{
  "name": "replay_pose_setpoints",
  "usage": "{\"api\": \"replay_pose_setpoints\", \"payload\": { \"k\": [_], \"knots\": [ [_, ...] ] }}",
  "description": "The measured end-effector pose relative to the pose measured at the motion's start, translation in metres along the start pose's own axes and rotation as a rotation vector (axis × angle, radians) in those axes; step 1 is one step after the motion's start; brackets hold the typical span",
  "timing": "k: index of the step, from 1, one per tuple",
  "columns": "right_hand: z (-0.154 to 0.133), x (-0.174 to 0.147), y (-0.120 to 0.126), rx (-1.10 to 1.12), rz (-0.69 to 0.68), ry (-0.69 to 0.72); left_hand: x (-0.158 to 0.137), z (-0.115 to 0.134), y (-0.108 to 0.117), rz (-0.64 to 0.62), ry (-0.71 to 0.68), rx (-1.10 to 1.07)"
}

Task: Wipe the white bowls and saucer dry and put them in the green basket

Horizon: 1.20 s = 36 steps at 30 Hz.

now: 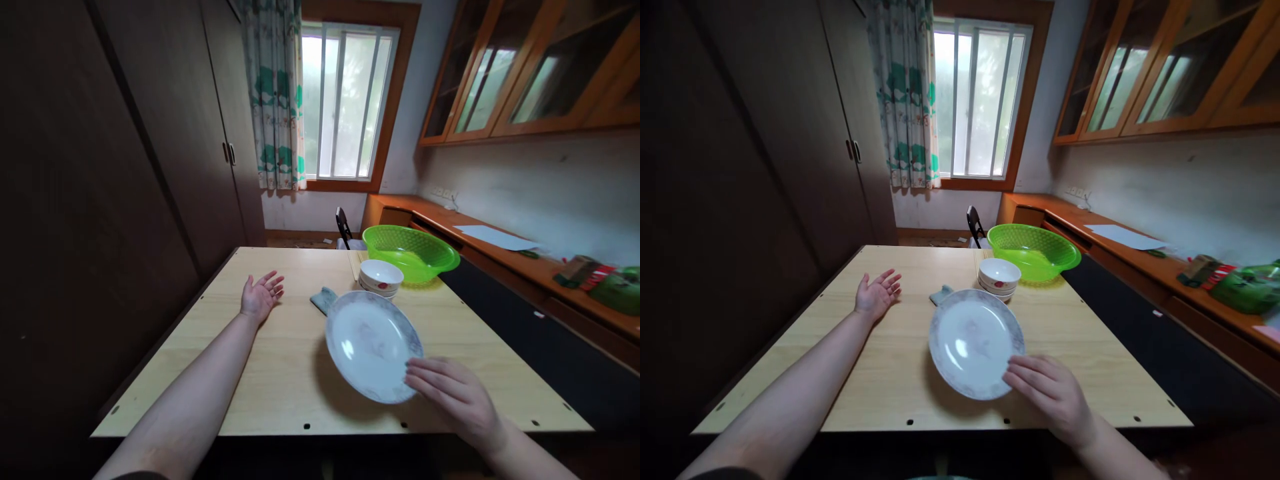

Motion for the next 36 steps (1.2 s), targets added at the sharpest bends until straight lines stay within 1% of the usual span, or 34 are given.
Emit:
{"api": "replay_pose_setpoints", "payload": {
  "k": [2, 3, 6, 9, 10, 12, 13, 15, 18, 20, 22, 26, 31, 33, 36],
  "knots": [
    [-0.003, -0.033, 0.009, -0.037, 0.036, -0.041, 0.000, -0.002, -0.002, 0.005, 0.017, 0.026],
    [-0.003, -0.046, 0.011, -0.045, 0.041, -0.085, -0.001, -0.003, -0.002, 0.006, 0.027, 0.038],
    [0.006, -0.074, 0.017, -0.029, 0.058, -0.206, -0.001, -0.006, -0.004, -0.006, 0.048, 0.052],
    [0.030, -0.096, 0.014, 0.004, 0.084, -0.296, 0.000, -0.007, -0.002, -0.024, 0.055, 0.041],
    [0.041, -0.103, 0.013, -0.002, 0.110, -0.314, 0.000, -0.008, -0.001, -0.024, 0.053, 0.034],
    [0.069, -0.115, 0.004, -0.016, 0.108, -0.372, 0.000, -0.007, 0.004, -0.014, 0.039, 0.024],
    [0.082, -0.120, 0.002, -0.034, 0.141, -0.389, 0.001, -0.006, 0.006, -0.006, 0.032, 0.023],
    [0.109, -0.125, -0.004, -0.063, 0.161, -0.417, 0.001, -0.005, 0.010, 0.011, 0.021, 0.026],
    [0.146, -0.123, -0.010, -0.095, 0.170, -0.475, 0.001, -0.002, 0.015, 0.053, -0.001, 0.021],
    [0.164, -0.118, -0.011, -0.101, 0.196, -0.464, 0.001, 0.000, 0.018, 0.081, -0.020, 0.010],
    [0.177, -0.114, -0.012, -0.110, 0.192, -0.447, 0.001, 0.001, 0.019, 0.091, -0.029, 0.003],
    [0.191, -0.111, -0.016, -0.122, 0.169, -0.445, 0.002, 0.001, 0.020, 0.072, -0.025, -0.004],
    [0.201, -0.113, -0.021, -0.117, 0.178, -0.534, 0.004, 0.001, 0.021, 0.060, -0.030, -0.016],
    [0.204, -0.113, -0.023, -0.156, 0.141, -0.571, 0.004, 0.001, 0.019, 0.042, -0.017, -0.010],
    [0.202, -0.108, -0.026, -0.243, 0.033, -0.579, 0.003, -0.002, 0.014, 0.012, -0.011, 0.066]
  ]
}}
Point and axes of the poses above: each hand's wrist, its own x-axis towards the middle knuckle, its own y-axis out of the back of the hand, z = x × y, the point moved 7 cm from there along x, towards the middle knuckle, and after that the axes turned 11 degrees about -z, right-handed, at the moved point
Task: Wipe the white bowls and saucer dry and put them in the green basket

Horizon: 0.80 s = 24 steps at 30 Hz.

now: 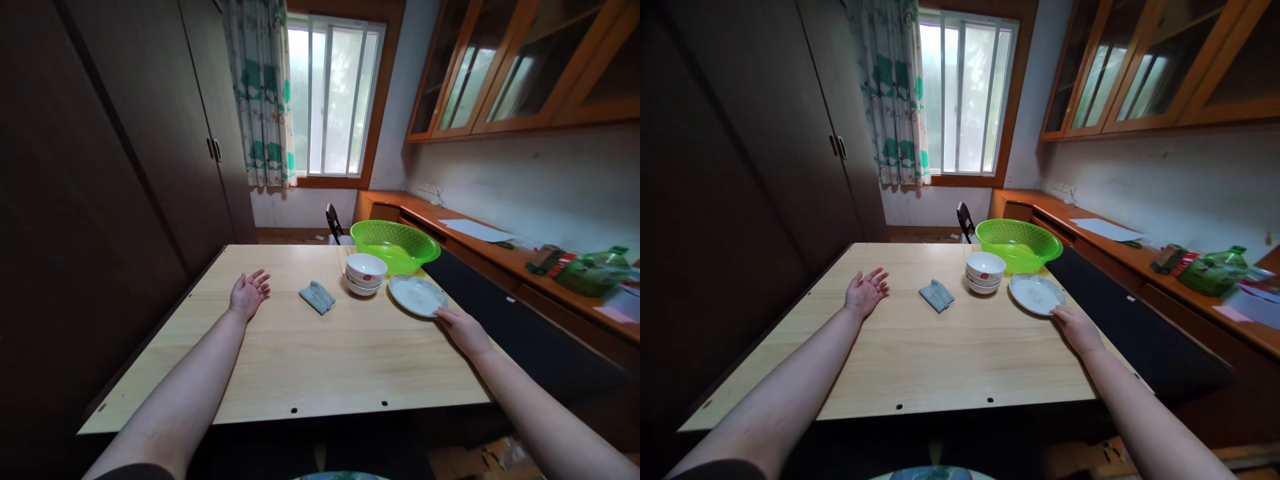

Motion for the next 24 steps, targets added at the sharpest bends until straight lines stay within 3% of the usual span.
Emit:
{"api": "replay_pose_setpoints", "payload": {
  "k": [2, 5, 7, 9, 11, 14, 16, 17, 21, 24],
  "knots": [
    [-0.013, -0.002, 0.005, -0.062, 0.002, 0.020, -0.002, -0.003, -0.006, -0.014, -0.019, 0.133],
    [-0.053, -0.006, 0.026, -0.075, 0.112, 0.029, -0.006, -0.014, -0.026, -0.059, -0.043, 0.499],
    [-0.094, 0.000, 0.038, 0.025, 0.108, 0.069, -0.010, -0.026, -0.050, -0.200, -0.060, 0.793],
    [-0.142, 0.020, 0.039, 0.156, -0.051, 0.135, -0.017, -0.038, -0.078, -0.390, -0.137, 1.125],
    [-0.187, 0.050, 0.031, 0.265, -0.298, 0.136, -0.023, -0.054, -0.095, -0.551, -0.122, 1.472],
    [-0.231, 0.101, 0.012, 0.337, -0.552, -0.016, -0.028, -0.068, -0.102, -0.666, -0.044, 1.813],
    [-0.251, 0.129, -0.009, 0.355, -0.678, -0.080, -0.030, -0.069, -0.104, -0.691, -0.031, 1.895],
    [-0.256, 0.140, -0.018, 0.362, -0.674, -0.116, -0.030, -0.067, -0.105, -0.690, -0.038, 1.907],
    [-0.258, 0.160, -0.052, 0.353, -0.452, -0.236, -0.030, -0.058, -0.109, -0.648, -0.092, 1.879],
    [-0.255, 0.155, -0.079, 0.410, -0.433, -0.256, -0.027, -0.054, -0.107, -0.598, -0.125, 1.853]
  ]
}}
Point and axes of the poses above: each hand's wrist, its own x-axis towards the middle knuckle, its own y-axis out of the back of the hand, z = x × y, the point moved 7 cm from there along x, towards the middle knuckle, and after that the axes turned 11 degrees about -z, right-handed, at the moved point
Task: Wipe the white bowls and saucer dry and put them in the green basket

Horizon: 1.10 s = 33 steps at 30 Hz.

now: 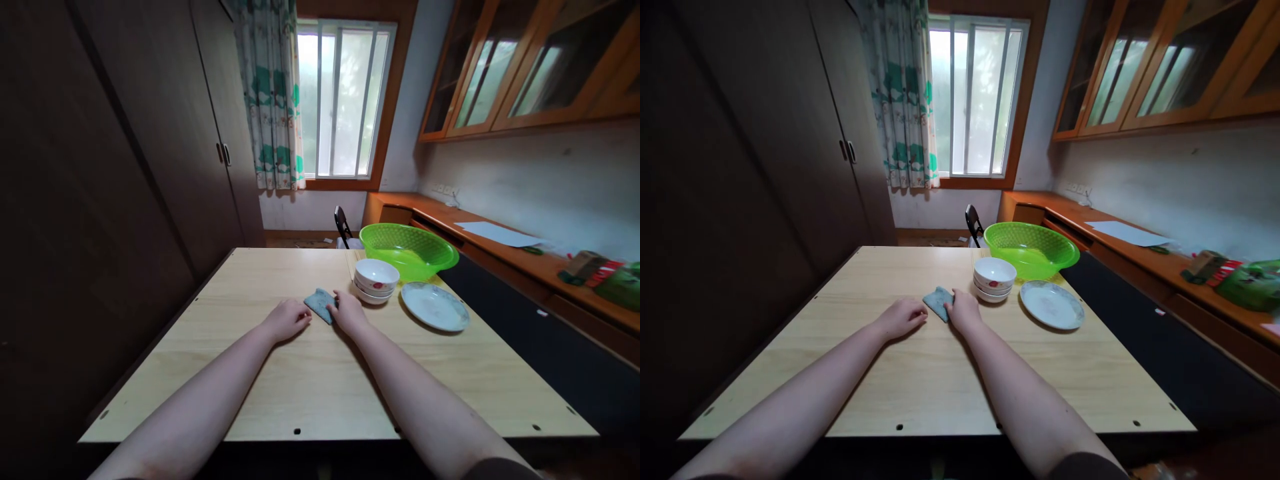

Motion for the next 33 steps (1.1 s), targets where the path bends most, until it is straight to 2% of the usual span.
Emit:
{"api": "replay_pose_setpoints", "payload": {
  "k": [3, 5, 7, 9, 10, 12, 14, 16, 20, 24, 27, 30, 33],
  "knots": [
    [0.011, 0.005, -0.010, 0.102, 0.017, -0.025, 0.001, -0.012, 0.001, 0.077, 0.040, -0.058],
    [0.010, 0.006, -0.008, 0.180, 0.064, 0.018, 0.002, -0.021, 0.001, 0.136, 0.061, -0.098],
    [0.002, 0.003, 0.000, 0.244, 0.133, 0.141, 0.001, -0.028, 0.001, 0.186, 0.078, -0.136],
    [-0.011, -0.005, 0.009, 0.272, 0.174, 0.327, -0.002, -0.033, 0.001, 0.210, 0.074, -0.190],
    [-0.019, -0.011, 0.012, 0.268, 0.156, 0.429, -0.003, -0.033, 0.002, 0.205, 0.056, -0.224],
    [-0.035, -0.025, 0.009, 0.228, 0.022, 0.612, -0.006, -0.032, 0.004, 0.170, 0.001, -0.302],
    [-0.042, -0.035, 0.003, 0.169, -0.120, 0.678, -0.009, -0.030, 0.008, 0.127, -0.040, -0.369],
    [-0.039, -0.036, 0.002, 0.115, -0.135, 0.610, -0.011, -0.030, 0.011, 0.098, -0.050, -0.385],
    [-0.022, -0.023, 0.008, 0.032, 0.001, 0.363, -0.009, -0.028, 0.011, 0.078, -0.051, -0.310],
    [-0.012, -0.011, -0.001, -0.030, -0.052, 0.263, -0.004, -0.018, -0.003, -0.010, -0.080, -0.219],
    [-0.004, -0.006, -0.003, -0.064, -0.008, 0.181, 0.000, -0.012, -0.013, -0.060, -0.078, -0.149],
    [-0.002, -0.003, -0.009, -0.041, -0.047, 0.178, 0.005, -0.009, -0.018, -0.062, -0.035, -0.100],
    [-0.003, -0.001, -0.012, 0.092, -0.038, 0.232, 0.009, -0.009, -0.017, -0.018, 0.009, -0.093]
  ]
}}
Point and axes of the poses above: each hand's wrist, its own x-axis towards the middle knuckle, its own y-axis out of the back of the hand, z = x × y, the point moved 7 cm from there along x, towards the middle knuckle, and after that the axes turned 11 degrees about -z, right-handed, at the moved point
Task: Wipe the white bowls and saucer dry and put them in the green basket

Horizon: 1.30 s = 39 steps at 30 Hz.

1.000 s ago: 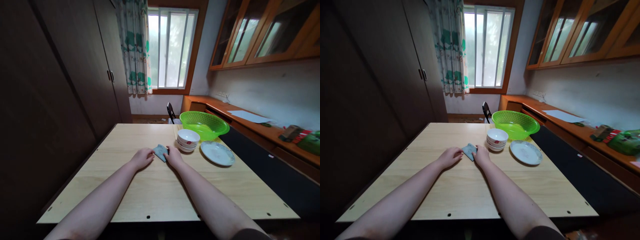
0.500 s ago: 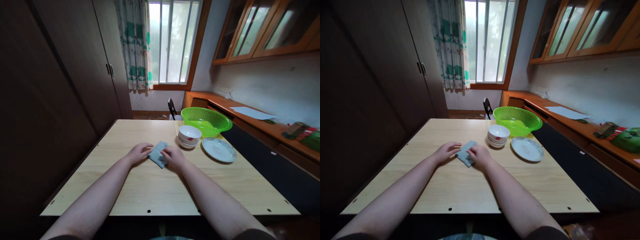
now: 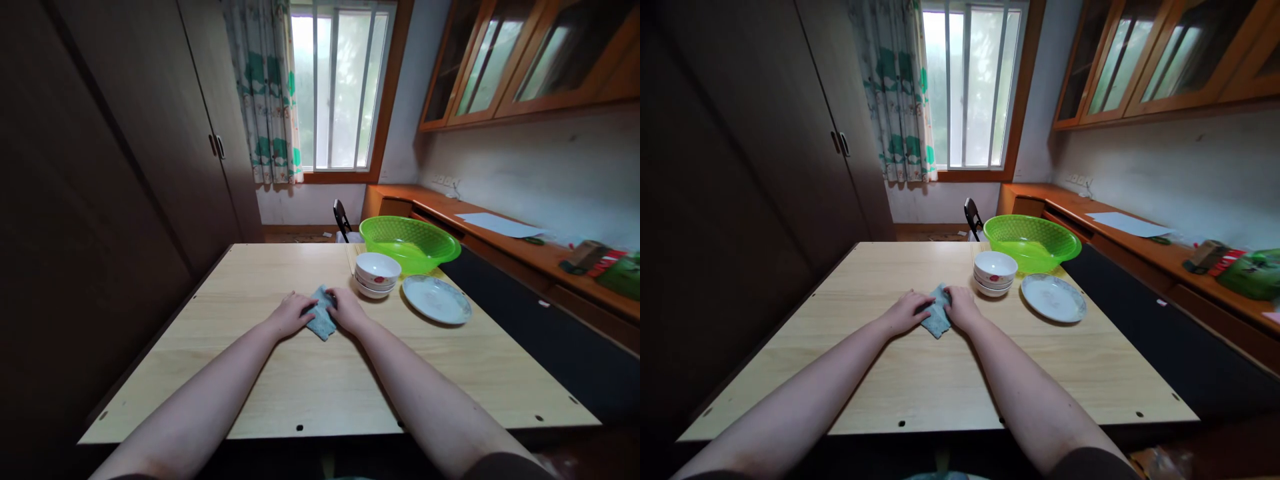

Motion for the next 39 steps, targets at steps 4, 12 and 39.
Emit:
{"api": "replay_pose_setpoints", "payload": {
  "k": [4, 12, 39],
  "knots": [
    [0.004, 0.003, 0.002, 0.294, 0.143, 0.056, 0.000, 0.000, 0.001, 0.001, -0.030, -0.098],
    [0.022, 0.002, 0.013, 0.101, 0.192, -0.097, -0.001, -0.008, 0.003, 0.115, -0.045, -0.271],
    [0.035, 0.006, 0.003, 0.258, 0.161, -0.140, -0.010, 0.037, -0.002, -0.061, -0.164, 0.073]
  ]
}}
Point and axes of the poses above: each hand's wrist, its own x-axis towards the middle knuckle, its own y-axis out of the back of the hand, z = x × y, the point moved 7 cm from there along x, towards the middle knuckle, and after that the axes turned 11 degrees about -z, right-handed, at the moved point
